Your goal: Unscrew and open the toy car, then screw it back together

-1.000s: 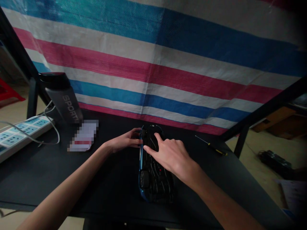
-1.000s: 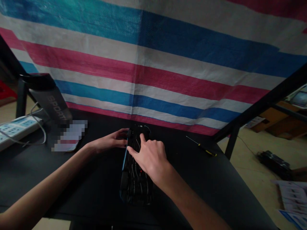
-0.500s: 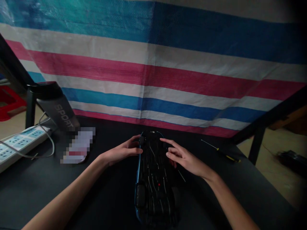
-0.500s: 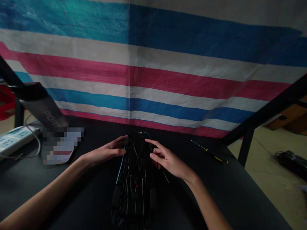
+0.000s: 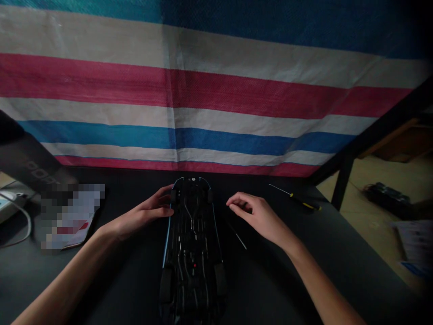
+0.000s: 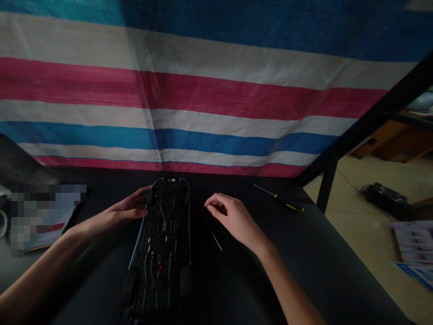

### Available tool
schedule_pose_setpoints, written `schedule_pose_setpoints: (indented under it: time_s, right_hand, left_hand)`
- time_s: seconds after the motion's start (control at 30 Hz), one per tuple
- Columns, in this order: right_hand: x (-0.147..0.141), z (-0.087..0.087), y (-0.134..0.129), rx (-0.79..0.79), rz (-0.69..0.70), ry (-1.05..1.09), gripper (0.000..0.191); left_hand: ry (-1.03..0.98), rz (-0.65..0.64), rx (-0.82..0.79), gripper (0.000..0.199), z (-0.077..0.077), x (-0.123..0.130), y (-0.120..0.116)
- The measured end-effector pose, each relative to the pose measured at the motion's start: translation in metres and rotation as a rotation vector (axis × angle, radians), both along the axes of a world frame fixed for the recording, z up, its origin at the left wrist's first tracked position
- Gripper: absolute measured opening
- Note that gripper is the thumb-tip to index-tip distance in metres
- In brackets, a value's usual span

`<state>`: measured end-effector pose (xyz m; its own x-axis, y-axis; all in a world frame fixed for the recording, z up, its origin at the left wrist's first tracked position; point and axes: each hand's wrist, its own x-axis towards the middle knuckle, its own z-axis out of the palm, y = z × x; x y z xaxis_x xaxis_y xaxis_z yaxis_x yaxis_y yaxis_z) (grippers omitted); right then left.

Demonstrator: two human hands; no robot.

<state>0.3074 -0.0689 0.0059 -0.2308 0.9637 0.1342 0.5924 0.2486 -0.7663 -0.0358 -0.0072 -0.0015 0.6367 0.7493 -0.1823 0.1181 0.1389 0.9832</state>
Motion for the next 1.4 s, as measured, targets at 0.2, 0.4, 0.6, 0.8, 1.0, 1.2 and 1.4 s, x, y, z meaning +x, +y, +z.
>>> schedule_pose_setpoints:
  time_s: [0.2, 0.4, 0.6, 0.8, 1.0, 1.2, 1.4]
  right_hand:
    - [-0.007, -0.005, -0.008, 0.009, -0.041, -0.136, 0.015]
    - [-0.021, -0.016, -0.011, 0.019, -0.088, -0.166, 0.018]
    - [-0.008, -0.013, -0.005, -0.057, -0.027, 0.024, 0.019]
    - [0.004, -0.003, -0.004, -0.169, 0.018, 0.241, 0.038]
    - [0.009, -0.002, -0.005, 0.038, -0.058, -0.006, 0.025]
    - [0.006, -0.005, -0.007, -0.043, 0.128, -0.121, 0.01]
    - [0.0, -0.006, -0.008, -0.052, 0.17, -0.146, 0.011]
  left_hand:
    - [0.033, 0.005, -0.032, 0.072, -0.003, -0.013, 0.008]
    - [-0.01, -0.012, -0.068, 0.072, -0.001, -0.01, 0.005]
    - [-0.019, -0.012, -0.068, 0.071, 0.0, -0.009, 0.004]
    - [-0.035, 0.002, -0.07, 0.071, -0.001, -0.009, 0.004]
    - [-0.084, -0.012, -0.117, 0.072, -0.001, -0.006, 0.003]
    - [-0.06, 0.006, -0.093, 0.072, 0.003, -0.009, 0.004]
    - [-0.035, -0.037, -0.049, 0.071, 0.004, -0.013, 0.007]
